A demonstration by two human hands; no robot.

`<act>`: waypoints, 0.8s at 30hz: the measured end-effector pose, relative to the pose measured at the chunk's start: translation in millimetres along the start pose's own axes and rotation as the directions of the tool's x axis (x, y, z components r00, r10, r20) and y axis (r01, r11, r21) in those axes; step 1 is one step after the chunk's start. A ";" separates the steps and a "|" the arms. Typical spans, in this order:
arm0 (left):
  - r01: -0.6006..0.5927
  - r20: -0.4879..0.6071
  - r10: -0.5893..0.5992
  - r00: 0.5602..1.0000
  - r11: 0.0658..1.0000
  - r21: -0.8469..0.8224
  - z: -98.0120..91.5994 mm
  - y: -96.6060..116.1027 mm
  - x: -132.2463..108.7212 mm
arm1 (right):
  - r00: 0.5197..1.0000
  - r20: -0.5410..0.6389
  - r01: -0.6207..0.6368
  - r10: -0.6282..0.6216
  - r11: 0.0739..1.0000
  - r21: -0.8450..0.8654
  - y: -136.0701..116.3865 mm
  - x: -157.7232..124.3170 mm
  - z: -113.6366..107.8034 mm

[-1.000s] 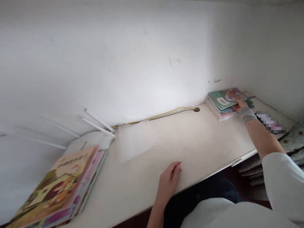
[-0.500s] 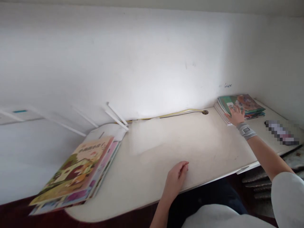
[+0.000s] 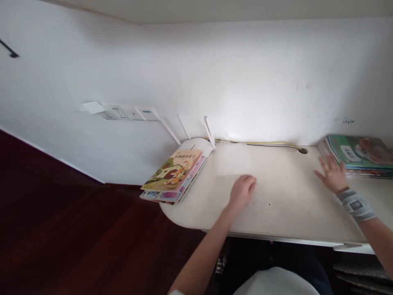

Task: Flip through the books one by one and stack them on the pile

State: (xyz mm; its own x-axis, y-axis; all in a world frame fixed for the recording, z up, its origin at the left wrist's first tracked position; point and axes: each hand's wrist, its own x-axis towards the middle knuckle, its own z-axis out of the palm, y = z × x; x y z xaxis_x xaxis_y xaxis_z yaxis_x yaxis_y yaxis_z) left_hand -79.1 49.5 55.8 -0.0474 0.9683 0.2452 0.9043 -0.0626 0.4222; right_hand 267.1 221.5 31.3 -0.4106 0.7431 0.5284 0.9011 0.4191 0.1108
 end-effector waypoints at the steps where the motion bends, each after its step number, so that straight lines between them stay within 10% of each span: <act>1: 0.017 0.017 -0.020 1.000 0.990 0.137 -5.3 -9.9 12.6 | 0.995 0.074 0.068 -0.069 0.997 0.024 -17.8 -7.5 3.2; 7: 0.063 0.120 -0.098 0.988 0.963 0.263 -7.0 -49.2 55.9 | 0.955 0.256 0.110 -0.149 0.981 0.161 -60.0 -32.6 26.2; 24: -0.048 0.213 -0.031 0.977 0.933 0.357 2.9 -44.2 40.2 | 0.962 0.234 0.092 -0.137 0.977 0.195 -58.7 -30.7 23.2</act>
State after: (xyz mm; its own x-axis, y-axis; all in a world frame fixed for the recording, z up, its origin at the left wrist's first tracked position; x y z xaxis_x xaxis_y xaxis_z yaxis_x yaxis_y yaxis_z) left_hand -119.7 91.9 44.4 0.0160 0.9990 0.0410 0.9973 -0.0189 0.0708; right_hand 223.6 186.2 -11.0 -0.5513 0.7801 0.2960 0.8153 0.5790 -0.0075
